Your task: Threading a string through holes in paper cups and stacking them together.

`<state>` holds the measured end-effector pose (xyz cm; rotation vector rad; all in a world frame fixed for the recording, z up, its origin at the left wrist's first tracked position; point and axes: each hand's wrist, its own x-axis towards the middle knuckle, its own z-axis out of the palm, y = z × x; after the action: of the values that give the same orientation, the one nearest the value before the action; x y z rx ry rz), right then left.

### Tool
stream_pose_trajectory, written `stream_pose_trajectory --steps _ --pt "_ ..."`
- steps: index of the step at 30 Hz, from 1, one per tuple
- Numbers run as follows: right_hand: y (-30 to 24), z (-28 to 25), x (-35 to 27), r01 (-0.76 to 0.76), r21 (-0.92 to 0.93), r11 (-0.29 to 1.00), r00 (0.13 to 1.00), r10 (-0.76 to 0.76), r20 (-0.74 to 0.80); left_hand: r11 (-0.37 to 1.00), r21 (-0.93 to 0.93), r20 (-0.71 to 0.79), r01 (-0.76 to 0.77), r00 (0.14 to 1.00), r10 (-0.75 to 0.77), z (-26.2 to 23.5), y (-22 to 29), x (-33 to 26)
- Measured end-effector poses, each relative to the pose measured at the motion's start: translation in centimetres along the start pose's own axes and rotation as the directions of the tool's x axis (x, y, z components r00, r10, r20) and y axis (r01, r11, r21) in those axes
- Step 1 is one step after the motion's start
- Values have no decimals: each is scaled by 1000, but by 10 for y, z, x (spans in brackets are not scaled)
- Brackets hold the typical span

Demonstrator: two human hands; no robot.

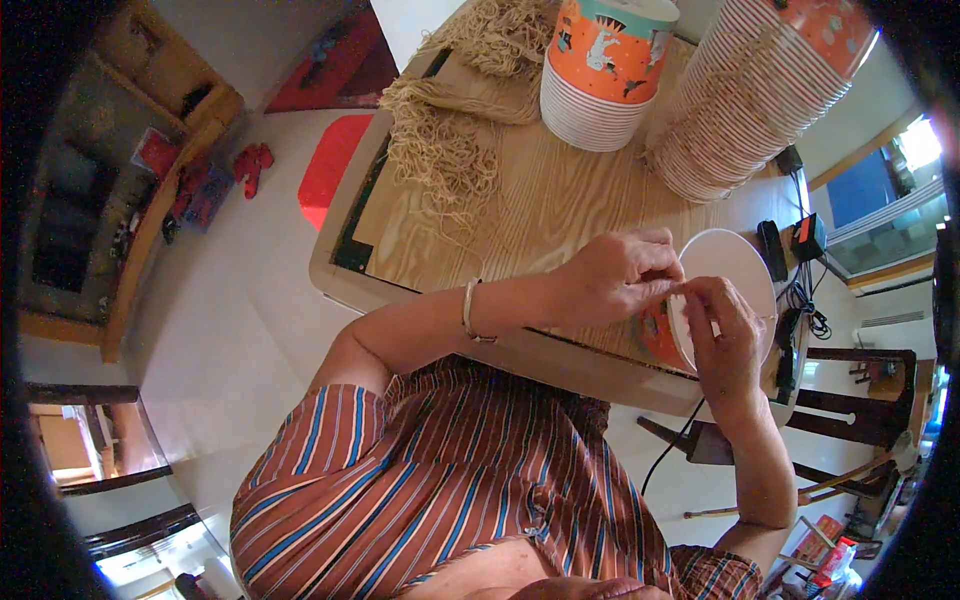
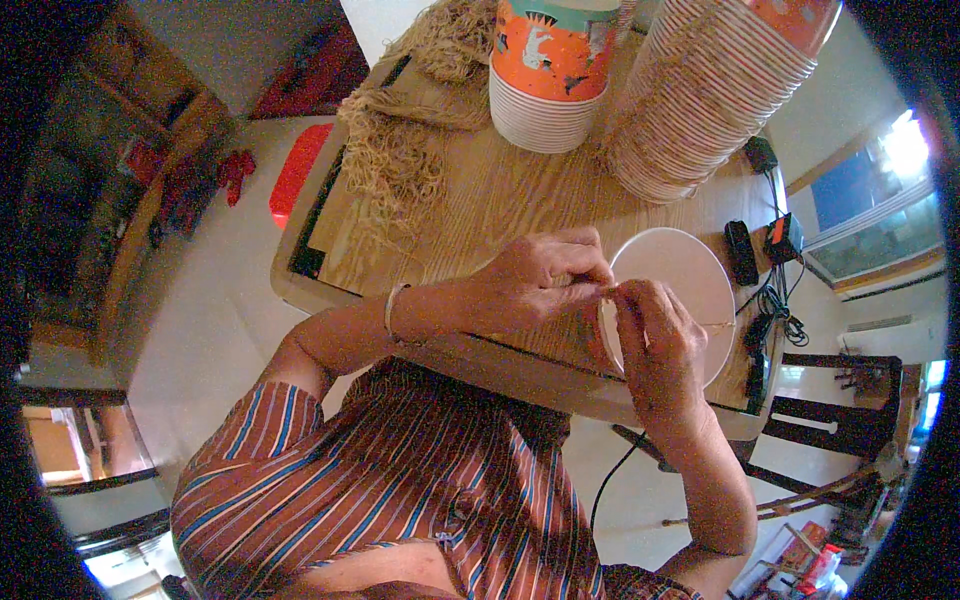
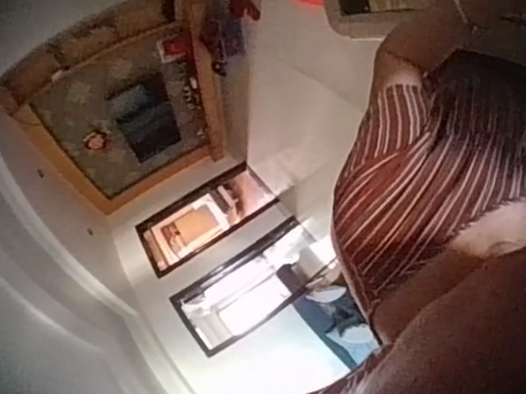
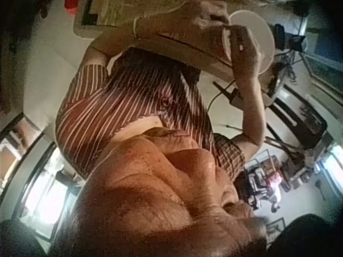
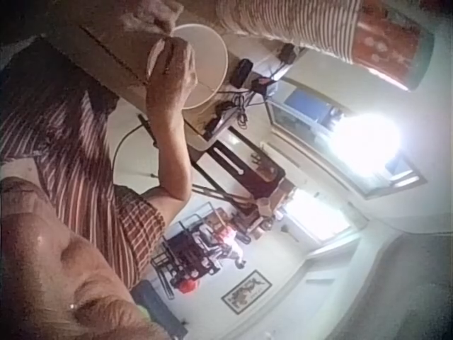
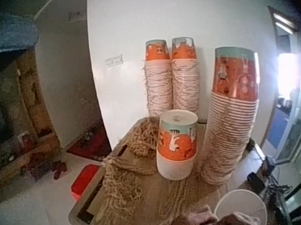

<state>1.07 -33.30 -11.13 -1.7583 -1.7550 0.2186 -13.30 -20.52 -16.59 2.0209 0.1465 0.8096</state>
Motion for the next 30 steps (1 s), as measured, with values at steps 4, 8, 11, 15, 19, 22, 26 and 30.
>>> stream_pose_trajectory --steps 4,8,11,15,19,22,26,30 --pt "-1 0 0 -2 -58 998 1000 2 -1 999 28 11 -39 999 39 3 -1 1" --pt "12 2 0 3 11 1000 1000 -3 -4 1000 18 37 1 999 -2 3 -3 0" --pt "15 0 6 -306 272 912 950 272 155 1000 23 30 -11 1000 11 2 -5 -1" --pt "12 -9 15 -508 507 697 860 376 345 999 -36 49 12 999 -10 2 -8 -2" --pt "13 -15 17 -627 629 460 778 411 475 998 -66 25 -19 999 21 4 -9 -4" --pt "19 -14 16 -570 587 575 822 396 410 994 -105 8 13 1000 -12 5 -9 -3" --pt "29 -6 11 -526 507 682 848 375 376 855 -438 99 278 960 -262 9 -14 -6" --pt "36 3 2 -378 513 771 925 293 241 673 -634 217 381 923 -318 12 -22 -8"
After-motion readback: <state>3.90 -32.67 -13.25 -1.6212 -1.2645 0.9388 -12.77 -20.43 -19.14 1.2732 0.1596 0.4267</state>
